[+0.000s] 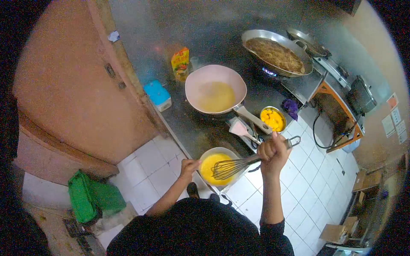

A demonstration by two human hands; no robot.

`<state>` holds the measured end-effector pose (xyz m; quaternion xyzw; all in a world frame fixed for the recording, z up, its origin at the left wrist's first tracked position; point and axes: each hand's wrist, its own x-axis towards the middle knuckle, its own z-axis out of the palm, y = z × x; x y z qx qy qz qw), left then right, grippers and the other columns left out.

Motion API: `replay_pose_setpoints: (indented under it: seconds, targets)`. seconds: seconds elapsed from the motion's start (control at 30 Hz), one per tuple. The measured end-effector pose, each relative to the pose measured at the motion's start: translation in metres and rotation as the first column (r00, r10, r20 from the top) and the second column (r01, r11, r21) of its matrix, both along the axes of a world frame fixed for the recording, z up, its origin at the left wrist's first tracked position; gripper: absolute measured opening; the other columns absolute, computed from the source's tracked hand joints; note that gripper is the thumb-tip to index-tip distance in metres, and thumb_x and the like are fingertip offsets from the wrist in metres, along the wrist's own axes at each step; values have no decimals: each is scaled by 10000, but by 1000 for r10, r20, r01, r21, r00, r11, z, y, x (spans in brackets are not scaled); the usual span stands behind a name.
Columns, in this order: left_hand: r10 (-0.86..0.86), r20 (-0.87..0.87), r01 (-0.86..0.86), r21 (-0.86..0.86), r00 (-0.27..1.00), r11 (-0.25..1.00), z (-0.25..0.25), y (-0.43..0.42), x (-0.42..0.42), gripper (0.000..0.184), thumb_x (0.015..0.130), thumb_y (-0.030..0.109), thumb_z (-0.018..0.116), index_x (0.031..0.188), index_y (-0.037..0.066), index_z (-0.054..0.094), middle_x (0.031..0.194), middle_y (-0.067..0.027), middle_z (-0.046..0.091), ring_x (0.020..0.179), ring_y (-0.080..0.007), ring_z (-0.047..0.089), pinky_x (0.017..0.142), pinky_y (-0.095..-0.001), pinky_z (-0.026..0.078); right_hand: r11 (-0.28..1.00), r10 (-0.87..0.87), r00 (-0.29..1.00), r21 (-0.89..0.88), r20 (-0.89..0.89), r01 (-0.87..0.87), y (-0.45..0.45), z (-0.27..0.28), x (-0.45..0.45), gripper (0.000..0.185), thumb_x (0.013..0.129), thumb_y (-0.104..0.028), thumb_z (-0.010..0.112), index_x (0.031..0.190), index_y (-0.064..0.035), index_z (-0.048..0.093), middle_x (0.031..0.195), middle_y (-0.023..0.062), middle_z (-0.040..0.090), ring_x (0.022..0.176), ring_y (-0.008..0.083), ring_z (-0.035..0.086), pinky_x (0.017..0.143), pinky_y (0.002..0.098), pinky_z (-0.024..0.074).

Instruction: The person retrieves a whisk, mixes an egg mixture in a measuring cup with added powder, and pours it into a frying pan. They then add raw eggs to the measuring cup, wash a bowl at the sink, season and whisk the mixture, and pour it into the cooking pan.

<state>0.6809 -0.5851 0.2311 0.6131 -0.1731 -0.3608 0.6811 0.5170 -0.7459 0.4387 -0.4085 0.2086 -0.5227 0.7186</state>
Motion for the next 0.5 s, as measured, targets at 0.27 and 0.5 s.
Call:
replay_pose_setpoints:
  seconds: [0.27,0.5]
  targets:
    - [308,12,-308,-21,951,951,46,30,40,240,684,226,723,571,42,618,477,65,428,430,-36,293,425,-226,196,993,118,986,-5,117,-118,-28,33,69,393,846,-186,535,545,-140,288,392,-36,229,311,64,190,334,247,163]
    - [539,26,-535,-83,842,841,115,27,92,361,703,198,725,448,118,481,461,78,379,431,-39,261,435,-236,170,982,138,974,-154,181,-111,-53,59,145,394,822,-152,567,533,-131,301,413,-40,256,314,68,213,340,241,168]
